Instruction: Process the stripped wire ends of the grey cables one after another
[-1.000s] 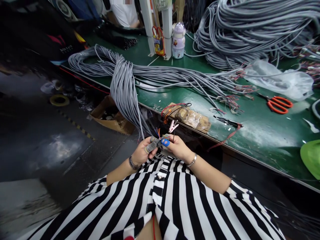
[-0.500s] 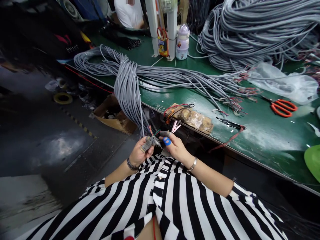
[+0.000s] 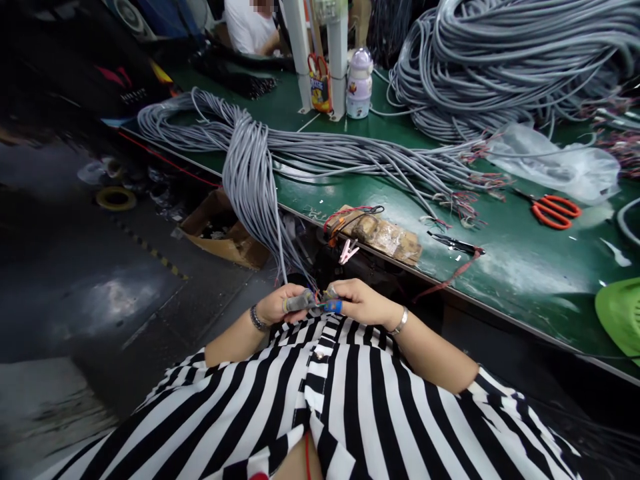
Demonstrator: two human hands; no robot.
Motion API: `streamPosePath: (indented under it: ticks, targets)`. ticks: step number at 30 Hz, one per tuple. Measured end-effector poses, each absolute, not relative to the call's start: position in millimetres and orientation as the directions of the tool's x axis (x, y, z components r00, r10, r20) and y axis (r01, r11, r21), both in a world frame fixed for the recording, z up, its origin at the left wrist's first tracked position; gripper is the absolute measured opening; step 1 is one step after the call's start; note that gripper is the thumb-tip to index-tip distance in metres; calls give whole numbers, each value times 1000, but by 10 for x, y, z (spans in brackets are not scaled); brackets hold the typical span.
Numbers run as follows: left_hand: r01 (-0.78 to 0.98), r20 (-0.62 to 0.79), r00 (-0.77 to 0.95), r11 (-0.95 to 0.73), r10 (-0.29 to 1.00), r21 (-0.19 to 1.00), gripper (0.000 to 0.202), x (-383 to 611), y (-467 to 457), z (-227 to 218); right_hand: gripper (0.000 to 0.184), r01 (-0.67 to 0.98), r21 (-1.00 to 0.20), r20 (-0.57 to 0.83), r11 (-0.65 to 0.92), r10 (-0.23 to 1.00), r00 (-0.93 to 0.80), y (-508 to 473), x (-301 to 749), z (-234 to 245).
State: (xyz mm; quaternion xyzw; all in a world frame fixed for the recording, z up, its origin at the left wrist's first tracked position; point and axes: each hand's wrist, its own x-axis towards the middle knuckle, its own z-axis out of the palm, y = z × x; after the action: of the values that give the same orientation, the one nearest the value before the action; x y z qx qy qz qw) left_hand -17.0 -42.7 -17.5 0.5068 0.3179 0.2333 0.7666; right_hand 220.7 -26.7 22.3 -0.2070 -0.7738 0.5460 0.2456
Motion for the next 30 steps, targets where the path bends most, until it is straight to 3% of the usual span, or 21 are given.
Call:
streamPosePath:
  ticks: [4, 8, 12, 15, 19, 23, 25, 30]
  targets:
    - [-74, -150, 735, 298, 662, 952, 57, -93, -309, -128, 38, -79, -980, -91, -184, 760, -643, -287, 2379, 17]
    - [-122, -18, 622, 119, 783, 985, 44, -51, -194, -29, 42, -285, -883, -252, -374, 888, -385, -272, 2519, -171]
    - [-93, 120, 475, -86, 872, 992, 30, -6, -87, 26, 54, -287, -861, -315, -420, 883, -348, -174, 2517, -190]
    - [-80, 155, 400, -134, 904, 988, 28, 73, -27, 31, 62, -236, -873, -313, -427, 861, -402, -49, 2415, -147]
    - [-80, 135, 341, -114, 930, 990, 32, 183, 15, 5, 58, -272, -881, -268, -387, 882, -386, 70, 2236, -125]
    - [-84, 68, 318, -44, 946, 996, 37, 224, 34, -61, 55, -289, -938, -160, -190, 979, -124, 70, 2100, -185]
    - [-87, 53, 305, -27, 951, 996, 38, 227, 46, -93, 57, -313, -938, -132, -150, 988, -76, 67, 2065, -222]
    - [-92, 27, 300, 1, 954, 996, 39, 233, 70, -153, 57, -481, -807, -236, -343, 933, -270, 127, 2040, -260]
